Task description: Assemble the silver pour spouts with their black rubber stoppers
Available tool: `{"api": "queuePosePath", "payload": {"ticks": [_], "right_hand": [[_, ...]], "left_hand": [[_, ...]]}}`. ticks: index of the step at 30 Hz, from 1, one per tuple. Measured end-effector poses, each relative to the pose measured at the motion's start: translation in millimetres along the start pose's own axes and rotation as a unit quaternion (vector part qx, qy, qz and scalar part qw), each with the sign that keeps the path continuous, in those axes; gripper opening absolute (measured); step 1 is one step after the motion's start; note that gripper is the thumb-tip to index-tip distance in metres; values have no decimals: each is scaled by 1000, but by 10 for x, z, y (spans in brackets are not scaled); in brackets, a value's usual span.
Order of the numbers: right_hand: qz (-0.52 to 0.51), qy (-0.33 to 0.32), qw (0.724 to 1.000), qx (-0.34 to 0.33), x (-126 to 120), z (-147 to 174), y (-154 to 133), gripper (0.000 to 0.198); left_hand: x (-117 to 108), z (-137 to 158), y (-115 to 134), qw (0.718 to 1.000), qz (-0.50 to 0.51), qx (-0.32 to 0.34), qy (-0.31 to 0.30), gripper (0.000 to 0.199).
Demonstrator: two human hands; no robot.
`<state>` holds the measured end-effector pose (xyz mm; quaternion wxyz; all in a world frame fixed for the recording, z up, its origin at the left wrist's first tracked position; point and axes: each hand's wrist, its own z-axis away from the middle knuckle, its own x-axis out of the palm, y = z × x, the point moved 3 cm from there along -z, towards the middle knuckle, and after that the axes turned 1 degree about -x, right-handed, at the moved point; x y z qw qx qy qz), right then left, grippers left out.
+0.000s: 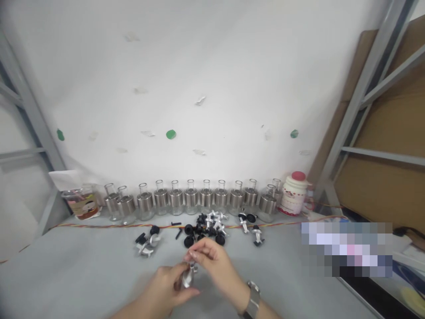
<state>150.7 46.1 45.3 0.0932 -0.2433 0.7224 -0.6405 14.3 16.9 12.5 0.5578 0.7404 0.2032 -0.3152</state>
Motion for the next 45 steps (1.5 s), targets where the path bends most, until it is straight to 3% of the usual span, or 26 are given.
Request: {"api": "queuePosePath", "payload": {"ticks": [4, 10, 16, 30, 41, 45], "right_hand": [[-10, -1, 1000, 2, 28, 18, 72, 17], [58, 38, 998, -9, 31, 46, 79, 15], [83, 34, 996, -19, 10, 39, 77, 16], [38, 7, 999, -14, -16, 3, 108, 12], [146, -8, 987, -66, 56, 74, -89, 29], [206, -6, 975, -84, -24, 23, -106, 25]], "left_hand": [[-2, -14, 5, 1000, 2, -31, -3, 41], [-12, -15, 66, 998, 9, -58, -19, 27], [1, -4, 104, 998, 53, -38, -26, 22], [-15, -1, 101, 989, 135, -33, -57, 25], [43, -3, 64, 989, 144, -14, -39, 27], [-45, -66, 45, 973, 220, -69, -3, 26]]}}
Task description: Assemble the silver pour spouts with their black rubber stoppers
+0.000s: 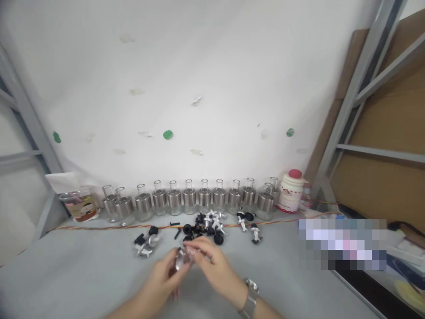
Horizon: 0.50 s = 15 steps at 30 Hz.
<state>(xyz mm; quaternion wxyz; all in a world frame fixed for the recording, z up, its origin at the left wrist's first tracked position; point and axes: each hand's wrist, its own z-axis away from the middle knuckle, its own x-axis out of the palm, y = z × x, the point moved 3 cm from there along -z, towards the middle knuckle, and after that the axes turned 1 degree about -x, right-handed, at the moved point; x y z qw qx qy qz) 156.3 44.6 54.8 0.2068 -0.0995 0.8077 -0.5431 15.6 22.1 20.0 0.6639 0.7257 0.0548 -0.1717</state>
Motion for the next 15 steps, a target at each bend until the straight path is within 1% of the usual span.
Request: {"api": "queuePosePath", "payload": {"ticks": [2, 3, 4, 7, 9, 11, 13, 15], "right_hand": [[57, 41, 997, 22, -121, -51, 95, 32], [99, 63, 992, 40, -188, -72, 156, 33], [153, 65, 985, 52, -241, -88, 217, 30], [256, 27, 963, 74, -311, -92, 379, 31], [297, 4, 952, 74, -293, -69, 440, 30], [325, -13, 943, 69, -242, -48, 465, 21], [341, -23, 938, 59, -187, -41, 467, 10], [350, -21, 935, 48, -153, -44, 464, 5]], "left_hand": [[-70, -50, 28, 997, 58, -15, 38, 29], [-98, -74, 40, 995, 89, -19, 51, 31], [-118, -94, 48, 991, 119, -25, 57, 33], [-125, -119, 52, 982, 175, -42, 51, 38], [-115, -102, 60, 984, 167, -37, 56, 35], [-112, -71, 81, 986, 145, -19, 82, 29], [-113, -45, 102, 985, 136, -4, 109, 29], [-102, -46, 107, 981, 158, -1, 110, 31]]}}
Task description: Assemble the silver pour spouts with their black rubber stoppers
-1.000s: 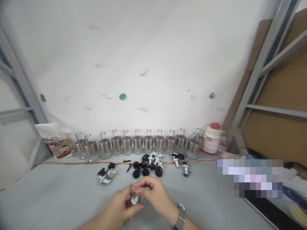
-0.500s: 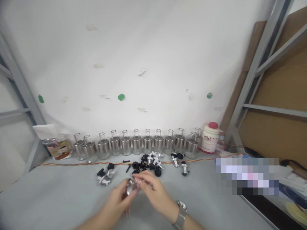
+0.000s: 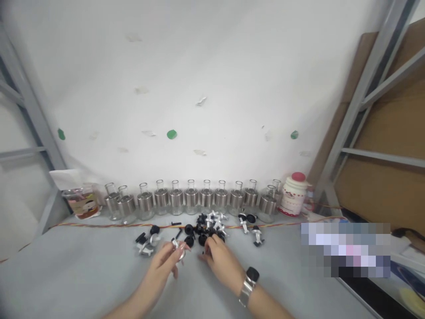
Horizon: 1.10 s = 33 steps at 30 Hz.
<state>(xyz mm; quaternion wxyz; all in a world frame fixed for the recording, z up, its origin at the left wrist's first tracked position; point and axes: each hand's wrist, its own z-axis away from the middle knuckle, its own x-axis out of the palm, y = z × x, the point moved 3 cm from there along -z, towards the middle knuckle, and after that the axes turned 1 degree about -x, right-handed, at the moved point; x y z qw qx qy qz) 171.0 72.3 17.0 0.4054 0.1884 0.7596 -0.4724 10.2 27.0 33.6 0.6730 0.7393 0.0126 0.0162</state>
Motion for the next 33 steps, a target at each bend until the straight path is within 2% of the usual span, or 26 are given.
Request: {"api": "queuePosePath", "payload": {"ticks": [4, 8, 10, 13, 16, 20, 24, 25, 28, 33], "right_hand": [[17, 9, 1000, 9, 11, -8, 18, 7], [16, 5, 1000, 15, -12, 2, 39, 9], [-11, 13, 1000, 16, -30, 4, 39, 8], [-128, 28, 990, 46, -33, -17, 62, 4], [-240, 10, 967, 86, 4, -67, 93, 7], [-324, -32, 940, 102, 31, -126, 83, 25], [-506, -37, 857, 93, 17, -118, 18, 51], [-533, -45, 840, 95, 18, -107, 0, 50], [-556, -78, 820, 113, 21, -67, -53, 37], [-588, -83, 796, 118, -15, -27, -159, 33]], "left_hand": [[24, -58, -69, 992, 110, -56, -24, 35], [9, -88, -101, 979, 163, -125, 1, 42], [3, -83, -88, 973, 178, -145, 16, 41], [9, -81, -82, 969, 181, -164, 19, 44], [17, -94, -100, 971, 168, -168, 1, 51], [17, -114, -154, 975, 146, -168, -18, 53], [12, -125, -230, 975, 126, -182, -19, 55], [10, -122, -241, 975, 118, -187, -19, 55], [15, -98, -222, 980, 68, -182, -28, 53], [69, -37, -110, 990, -49, -106, -82, 44]]}}
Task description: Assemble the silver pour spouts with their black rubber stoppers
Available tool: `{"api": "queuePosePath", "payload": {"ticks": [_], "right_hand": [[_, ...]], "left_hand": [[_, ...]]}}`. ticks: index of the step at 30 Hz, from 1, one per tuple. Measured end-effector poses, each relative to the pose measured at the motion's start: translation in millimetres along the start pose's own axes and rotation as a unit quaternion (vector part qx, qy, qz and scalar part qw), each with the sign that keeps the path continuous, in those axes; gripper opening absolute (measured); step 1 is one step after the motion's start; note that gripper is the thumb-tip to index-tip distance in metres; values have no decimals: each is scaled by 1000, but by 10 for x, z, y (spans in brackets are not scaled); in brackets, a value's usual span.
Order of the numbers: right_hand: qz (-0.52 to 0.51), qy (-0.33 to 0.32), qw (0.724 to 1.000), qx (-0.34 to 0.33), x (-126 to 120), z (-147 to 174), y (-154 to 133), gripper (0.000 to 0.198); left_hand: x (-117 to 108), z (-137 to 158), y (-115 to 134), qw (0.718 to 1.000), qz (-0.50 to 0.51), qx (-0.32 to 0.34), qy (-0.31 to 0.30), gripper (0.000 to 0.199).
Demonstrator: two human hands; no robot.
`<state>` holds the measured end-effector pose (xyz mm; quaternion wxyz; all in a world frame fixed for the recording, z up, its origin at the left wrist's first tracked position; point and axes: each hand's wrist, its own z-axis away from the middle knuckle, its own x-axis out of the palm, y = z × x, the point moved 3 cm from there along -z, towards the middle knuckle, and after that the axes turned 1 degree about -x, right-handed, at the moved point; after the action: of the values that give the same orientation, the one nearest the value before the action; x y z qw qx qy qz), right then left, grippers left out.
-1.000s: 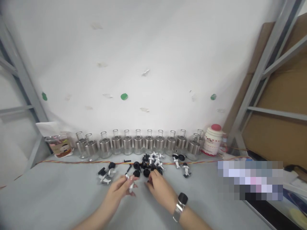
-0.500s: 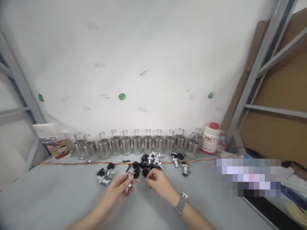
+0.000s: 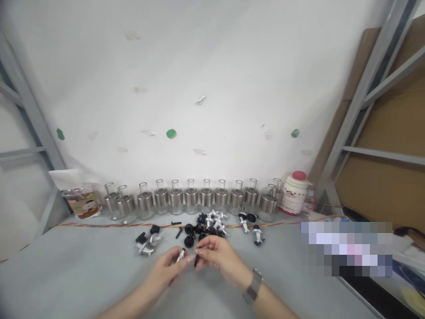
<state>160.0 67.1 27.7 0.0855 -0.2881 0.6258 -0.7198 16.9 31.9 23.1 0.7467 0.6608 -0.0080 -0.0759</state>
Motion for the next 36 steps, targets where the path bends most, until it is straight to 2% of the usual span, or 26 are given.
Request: {"api": "queuePosePath", "payload": {"ticks": [6, 8, 12, 15, 20, 24, 26, 28, 30, 32, 36], "right_hand": [[11, -4, 1000, -24, 64, 19, -13, 30], [36, 5, 998, -46, 57, 17, -11, 28], [76, 16, 995, -66, 43, 14, 6, 26], [90, 14, 994, -68, 44, 14, 13, 28], [167, -9, 984, -58, 37, 15, -7, 32], [221, -78, 972, -24, 34, 37, -5, 37], [201, -103, 974, -2, 32, 53, 2, 38], [165, -113, 980, 7, 29, 64, 0, 39], [120, -115, 986, 13, 29, 71, -3, 39], [76, -115, 990, 21, 34, 80, -6, 38], [15, -107, 994, 24, 52, 95, -14, 36]], "left_hand": [[3, 20, 28, 996, -70, 50, 3, 31], [-2, 13, 20, 997, -70, 41, -5, 32], [24, 15, 0, 996, -60, -6, -59, 38], [42, 44, 36, 995, -71, 4, -72, 36], [42, 81, 66, 992, -102, 66, -44, 22], [37, 69, 13, 988, -133, 78, -31, 18], [39, 64, -6, 990, -119, 64, -35, 19], [45, 67, -38, 996, -78, 14, -40, 20], [67, 80, -73, 998, -26, -33, -54, 34], [100, 95, -87, 996, 14, -31, -79, 41], [149, 120, -74, 990, 39, 9, -133, 33]]}}
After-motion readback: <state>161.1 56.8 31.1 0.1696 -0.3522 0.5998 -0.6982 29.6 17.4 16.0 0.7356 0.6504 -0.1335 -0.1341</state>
